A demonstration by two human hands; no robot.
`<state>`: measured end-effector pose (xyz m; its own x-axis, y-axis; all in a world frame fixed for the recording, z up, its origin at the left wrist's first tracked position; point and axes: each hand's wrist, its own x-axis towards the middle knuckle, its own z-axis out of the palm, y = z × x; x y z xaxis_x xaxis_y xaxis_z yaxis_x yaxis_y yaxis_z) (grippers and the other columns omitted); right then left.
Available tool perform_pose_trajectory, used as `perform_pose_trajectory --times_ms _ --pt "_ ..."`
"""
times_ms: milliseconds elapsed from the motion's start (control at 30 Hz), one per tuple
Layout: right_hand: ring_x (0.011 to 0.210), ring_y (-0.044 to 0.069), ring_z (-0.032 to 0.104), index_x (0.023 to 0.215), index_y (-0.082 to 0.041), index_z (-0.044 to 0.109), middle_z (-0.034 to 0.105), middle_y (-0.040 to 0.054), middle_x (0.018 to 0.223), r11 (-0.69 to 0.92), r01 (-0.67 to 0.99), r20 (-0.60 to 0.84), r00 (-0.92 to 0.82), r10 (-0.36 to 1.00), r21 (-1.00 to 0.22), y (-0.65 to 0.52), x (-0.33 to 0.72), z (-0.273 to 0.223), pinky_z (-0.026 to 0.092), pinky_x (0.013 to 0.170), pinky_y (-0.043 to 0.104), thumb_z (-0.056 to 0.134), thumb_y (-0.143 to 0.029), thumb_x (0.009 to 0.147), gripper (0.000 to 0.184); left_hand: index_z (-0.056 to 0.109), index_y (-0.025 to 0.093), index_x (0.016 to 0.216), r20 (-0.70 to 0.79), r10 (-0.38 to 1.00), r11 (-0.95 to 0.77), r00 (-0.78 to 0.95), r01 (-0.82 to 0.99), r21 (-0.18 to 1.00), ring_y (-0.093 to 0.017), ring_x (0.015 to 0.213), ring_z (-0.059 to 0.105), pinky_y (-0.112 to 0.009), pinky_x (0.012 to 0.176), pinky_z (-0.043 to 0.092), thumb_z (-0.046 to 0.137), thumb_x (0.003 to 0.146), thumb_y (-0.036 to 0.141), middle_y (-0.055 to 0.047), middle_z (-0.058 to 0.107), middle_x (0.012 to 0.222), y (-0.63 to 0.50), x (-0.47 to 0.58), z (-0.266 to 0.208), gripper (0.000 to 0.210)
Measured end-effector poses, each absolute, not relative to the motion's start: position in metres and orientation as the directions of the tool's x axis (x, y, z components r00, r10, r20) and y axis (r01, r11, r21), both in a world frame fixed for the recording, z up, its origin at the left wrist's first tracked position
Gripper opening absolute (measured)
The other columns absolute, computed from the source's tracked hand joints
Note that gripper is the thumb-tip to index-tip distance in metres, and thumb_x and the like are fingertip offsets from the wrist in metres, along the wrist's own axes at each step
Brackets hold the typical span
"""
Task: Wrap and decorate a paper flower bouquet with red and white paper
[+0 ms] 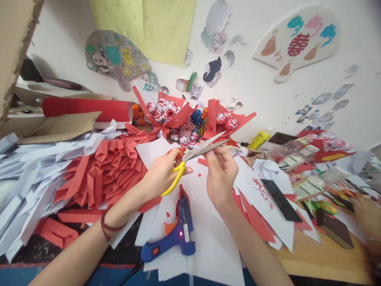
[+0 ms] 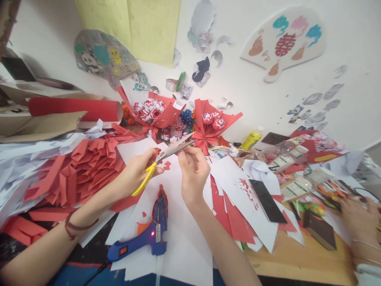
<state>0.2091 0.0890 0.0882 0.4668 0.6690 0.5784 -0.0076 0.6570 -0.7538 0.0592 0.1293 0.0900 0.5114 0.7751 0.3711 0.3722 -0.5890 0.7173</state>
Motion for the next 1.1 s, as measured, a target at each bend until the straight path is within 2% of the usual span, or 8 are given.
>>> perform_pose_trajectory --times_ms 267,467,767,967,1100 --pt "0.087 0.017 0.068 0.092 -0.021 0.068 0.071 0.0022 0.090 0.651 -0.011 0.564 0.489 0.665 -0.759 0.085 0.207 0.087 0.058 0.084 0.034 0.071 -0.031 0.086 0.013 0.030 0.025 0.078 0.372 0.769 -0.590 0.520 0.353 0.726 -0.014 0.058 0.037 -0.028 0.057 0.026 0.056 0.086 0.043 0.006 0.040 0.067 0.128 0.060 0.090 0.032" --pt "0.089 0.016 0.068 0.091 -0.020 0.069 0.071 0.0021 0.091 0.663 -0.074 0.542 0.512 0.666 -0.745 0.083 0.204 0.089 0.056 0.086 0.034 0.072 -0.029 0.084 0.011 0.027 0.026 0.078 0.356 0.764 -0.589 0.538 0.358 0.724 -0.015 0.059 0.037 -0.028 0.057 0.026 0.052 0.087 0.047 0.006 0.041 0.066 0.125 0.061 0.091 0.034" --pt "0.091 0.017 0.068 0.092 -0.020 0.070 0.071 0.0026 0.094 0.630 -0.142 0.473 0.540 0.696 -0.764 0.078 0.200 0.091 0.056 0.088 0.037 0.075 -0.030 0.082 0.014 0.028 0.025 0.079 0.362 0.760 -0.583 0.540 0.322 0.746 -0.014 0.060 0.040 -0.029 0.058 0.030 0.054 0.086 0.045 0.005 0.045 0.068 0.123 0.063 0.088 0.033" --pt "0.091 0.020 0.071 0.087 -0.020 0.070 0.074 0.0036 0.094 0.590 -0.202 0.439 0.493 0.751 -0.782 0.076 0.197 0.095 0.057 0.091 0.040 0.076 -0.030 0.081 0.013 0.043 0.022 0.079 0.413 0.807 -0.494 0.422 0.100 0.864 -0.012 0.062 0.043 -0.028 0.059 0.037 0.058 0.088 0.048 0.004 0.049 0.070 0.126 0.063 0.087 0.032" --pt "0.084 0.017 0.071 0.088 -0.021 0.072 0.074 0.0023 0.088 0.546 -0.195 0.427 0.435 0.793 -0.815 0.076 0.197 0.092 0.057 0.084 0.035 0.076 -0.029 0.082 0.011 0.050 0.021 0.082 0.491 0.826 -0.472 0.277 -0.137 0.871 -0.012 0.069 0.053 -0.027 0.062 0.043 0.069 0.086 0.042 0.002 0.058 0.077 0.130 0.062 0.088 0.029"
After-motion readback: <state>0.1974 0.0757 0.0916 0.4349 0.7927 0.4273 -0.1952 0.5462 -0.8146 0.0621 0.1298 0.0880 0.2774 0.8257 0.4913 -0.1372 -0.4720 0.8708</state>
